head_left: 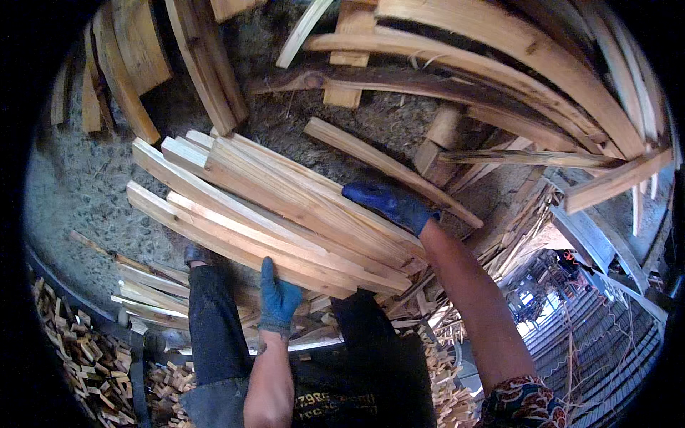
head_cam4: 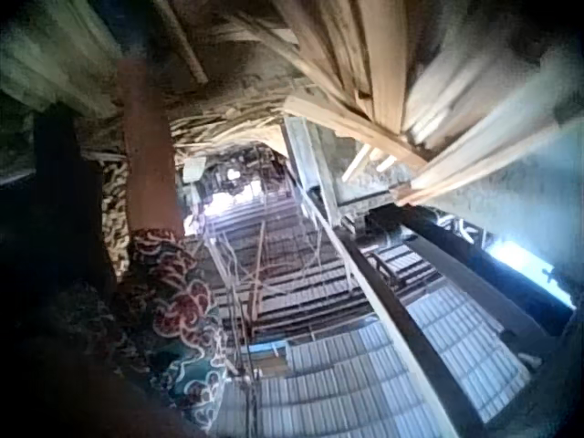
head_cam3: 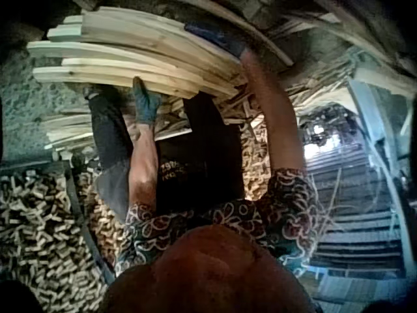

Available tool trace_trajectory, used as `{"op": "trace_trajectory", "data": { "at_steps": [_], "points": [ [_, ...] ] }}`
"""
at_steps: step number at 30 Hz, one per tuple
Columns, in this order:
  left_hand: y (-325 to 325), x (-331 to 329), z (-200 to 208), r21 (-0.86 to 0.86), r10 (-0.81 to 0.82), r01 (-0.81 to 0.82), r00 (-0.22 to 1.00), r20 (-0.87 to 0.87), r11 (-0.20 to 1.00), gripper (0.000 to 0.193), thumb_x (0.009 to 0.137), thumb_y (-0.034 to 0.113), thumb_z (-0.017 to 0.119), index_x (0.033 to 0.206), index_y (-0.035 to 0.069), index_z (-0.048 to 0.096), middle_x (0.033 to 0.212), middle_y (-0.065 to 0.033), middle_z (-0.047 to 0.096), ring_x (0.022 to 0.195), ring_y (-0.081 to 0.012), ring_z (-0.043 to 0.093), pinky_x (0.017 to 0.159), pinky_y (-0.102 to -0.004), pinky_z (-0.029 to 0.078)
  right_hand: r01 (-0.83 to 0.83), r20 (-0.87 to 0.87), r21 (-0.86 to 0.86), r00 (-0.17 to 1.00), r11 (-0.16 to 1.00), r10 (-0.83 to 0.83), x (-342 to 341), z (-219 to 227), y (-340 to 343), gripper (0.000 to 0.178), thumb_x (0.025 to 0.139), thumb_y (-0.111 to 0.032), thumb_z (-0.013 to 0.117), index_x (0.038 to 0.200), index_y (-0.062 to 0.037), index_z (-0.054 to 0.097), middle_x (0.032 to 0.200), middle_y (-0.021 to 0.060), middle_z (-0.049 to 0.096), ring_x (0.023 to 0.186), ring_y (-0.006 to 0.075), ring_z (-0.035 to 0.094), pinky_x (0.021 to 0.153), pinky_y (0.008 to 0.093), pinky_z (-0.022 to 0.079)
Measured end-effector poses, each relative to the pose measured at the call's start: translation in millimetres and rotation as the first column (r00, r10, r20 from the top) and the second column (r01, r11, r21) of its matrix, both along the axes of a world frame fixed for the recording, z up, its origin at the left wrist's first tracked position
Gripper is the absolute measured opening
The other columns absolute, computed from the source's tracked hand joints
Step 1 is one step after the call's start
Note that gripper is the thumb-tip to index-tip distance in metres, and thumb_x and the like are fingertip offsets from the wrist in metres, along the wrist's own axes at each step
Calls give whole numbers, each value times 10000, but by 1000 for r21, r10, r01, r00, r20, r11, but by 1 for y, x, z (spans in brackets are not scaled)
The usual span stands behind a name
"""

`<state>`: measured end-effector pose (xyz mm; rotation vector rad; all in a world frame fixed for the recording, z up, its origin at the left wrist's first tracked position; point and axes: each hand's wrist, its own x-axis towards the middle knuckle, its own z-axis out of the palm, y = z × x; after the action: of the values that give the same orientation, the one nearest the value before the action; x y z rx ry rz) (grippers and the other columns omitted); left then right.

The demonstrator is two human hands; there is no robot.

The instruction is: The person picks up loose wooden planks from a large pile on the floor and stacks them neatly onto a metal rack. The person repeatedly gathers handfuls of planks, aligns them, and places them on the rack to organize the wood.

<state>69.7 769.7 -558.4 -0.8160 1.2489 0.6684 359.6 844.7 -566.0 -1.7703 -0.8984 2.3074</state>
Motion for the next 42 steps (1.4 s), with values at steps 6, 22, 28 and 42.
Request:
{"op": "trace_trajectory", "data": {
  "at_steps": [6,22,28,42],
  "points": [
    [-4,11,-9,3,-21,21,992,126,1000,839,785,428,688,1367,-7,270,1343,-177,389,1249,-311,366,1076,-430,297,-182,7,-112,983,977,184,-18,31,23,683,849,-536,543,1318,-48,450,1326,157,474,1233,264,432,1055,345,303],
    [26,12,104,48,-340,336,935,107,941,591,852,297,638,1282,-37,405,1226,-162,503,1122,-260,510,939,-385,452,-168,-134,-194,981,967,143,-44,123,36,909,749,-542,666,1386,2,312,1389,178,385,1289,264,353,1091,356,232],
    [48,10,243,-28,-228,244,936,267,969,508,867,280,622,1265,20,443,1142,-133,564,1023,-244,569,914,-371,470,43,-34,-417,997,908,-63,-54,266,19,772,839,-573,538,1327,13,416,1255,138,523,1155,220,493,1004,342,360],
    [82,-41,205,156,-368,338,899,237,928,645,832,226,653,1358,97,303,1225,-118,476,1097,-243,525,892,-361,488,560,151,-478,811,677,-565,-129,258,5,691,912,-308,547,1410,34,212,1423,106,314,1292,168,313,1079,286,226]
  ]
}}
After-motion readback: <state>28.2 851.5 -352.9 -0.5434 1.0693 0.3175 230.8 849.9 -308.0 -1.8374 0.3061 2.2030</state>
